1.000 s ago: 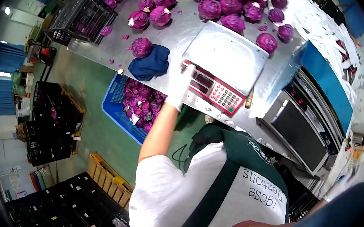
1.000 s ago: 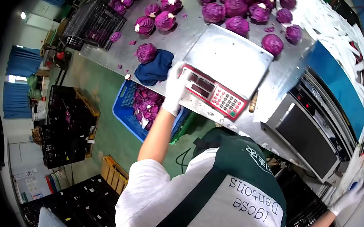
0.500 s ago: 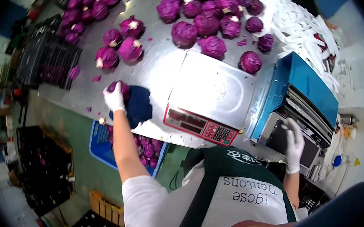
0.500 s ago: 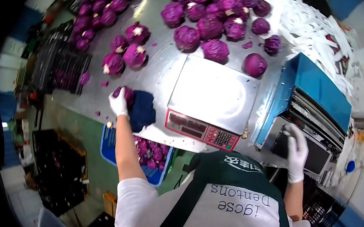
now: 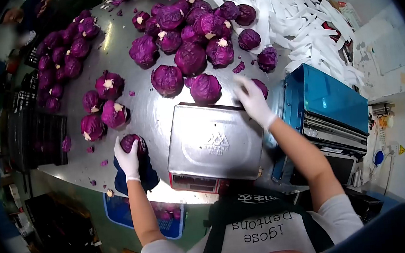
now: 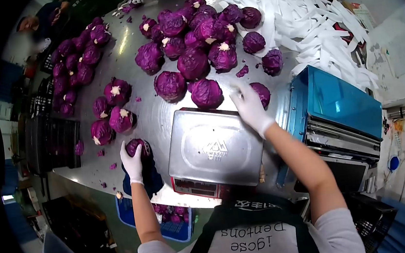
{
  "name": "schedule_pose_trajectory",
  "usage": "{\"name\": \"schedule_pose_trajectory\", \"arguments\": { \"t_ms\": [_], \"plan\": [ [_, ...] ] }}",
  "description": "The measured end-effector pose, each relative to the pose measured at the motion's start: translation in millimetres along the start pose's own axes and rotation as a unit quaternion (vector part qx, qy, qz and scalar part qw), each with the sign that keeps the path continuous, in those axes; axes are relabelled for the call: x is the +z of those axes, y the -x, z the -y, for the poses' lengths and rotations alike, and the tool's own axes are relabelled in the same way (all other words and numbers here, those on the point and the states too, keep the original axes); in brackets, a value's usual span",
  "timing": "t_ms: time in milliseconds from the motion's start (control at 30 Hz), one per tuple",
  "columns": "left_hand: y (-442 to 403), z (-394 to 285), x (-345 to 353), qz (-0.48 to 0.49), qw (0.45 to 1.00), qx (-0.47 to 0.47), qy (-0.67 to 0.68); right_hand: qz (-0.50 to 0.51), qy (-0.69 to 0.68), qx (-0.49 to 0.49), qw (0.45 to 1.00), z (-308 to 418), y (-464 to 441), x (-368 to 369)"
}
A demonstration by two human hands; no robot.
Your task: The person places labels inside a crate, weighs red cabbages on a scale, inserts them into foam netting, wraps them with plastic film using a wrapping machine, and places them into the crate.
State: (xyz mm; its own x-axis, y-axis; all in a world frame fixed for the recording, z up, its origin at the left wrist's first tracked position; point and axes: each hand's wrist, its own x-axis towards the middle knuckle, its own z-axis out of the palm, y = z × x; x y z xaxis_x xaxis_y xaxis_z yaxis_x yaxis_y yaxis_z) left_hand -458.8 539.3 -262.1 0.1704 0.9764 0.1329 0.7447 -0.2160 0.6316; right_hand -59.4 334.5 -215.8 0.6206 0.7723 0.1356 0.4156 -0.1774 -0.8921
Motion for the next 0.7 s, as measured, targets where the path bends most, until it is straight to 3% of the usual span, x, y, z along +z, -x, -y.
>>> {"name": "schedule_pose_trajectory", "arguments": {
  "t_ms": [100,167,233,267,300,433,533,633,700],
  "plan": [
    [7,-4,-7,-0.027,0.999,0.03,-0.019,-0.074,-0.033,0.002,0.997,-4,-108,20],
    [20,-31,-18,-0.039,0.998,0.052,-0.003,-0.138,0.092,-0.012,0.986,-14,-183,34],
    [33,-51,-24,-0.042,0.998,0.04,0.027,-0.183,0.192,0.065,0.962,-10,-232,47],
    [41,-45,-23,-0.039,0.998,0.038,0.04,-0.122,0.188,0.14,0.965,-7,-250,46],
    [47,-38,-21,-0.036,0.997,0.034,0.055,-0.099,0.097,0.186,0.973,-28,-276,54],
    [71,-51,-9,-0.017,0.988,-0.028,0.152,-0.132,0.026,0.175,0.975,-26,-287,44],
    [73,-76,5,-0.004,0.954,-0.058,0.295,-0.047,-0.204,0.145,0.967,-46,-278,33],
    [73,-128,12,0.018,0.931,-0.039,0.363,-0.106,-0.385,0.119,0.909,-45,-241,45],
    [77,-166,14,0.053,0.912,-0.036,0.405,-0.035,-0.386,0.095,0.917,1,-177,35]
  ]
}}
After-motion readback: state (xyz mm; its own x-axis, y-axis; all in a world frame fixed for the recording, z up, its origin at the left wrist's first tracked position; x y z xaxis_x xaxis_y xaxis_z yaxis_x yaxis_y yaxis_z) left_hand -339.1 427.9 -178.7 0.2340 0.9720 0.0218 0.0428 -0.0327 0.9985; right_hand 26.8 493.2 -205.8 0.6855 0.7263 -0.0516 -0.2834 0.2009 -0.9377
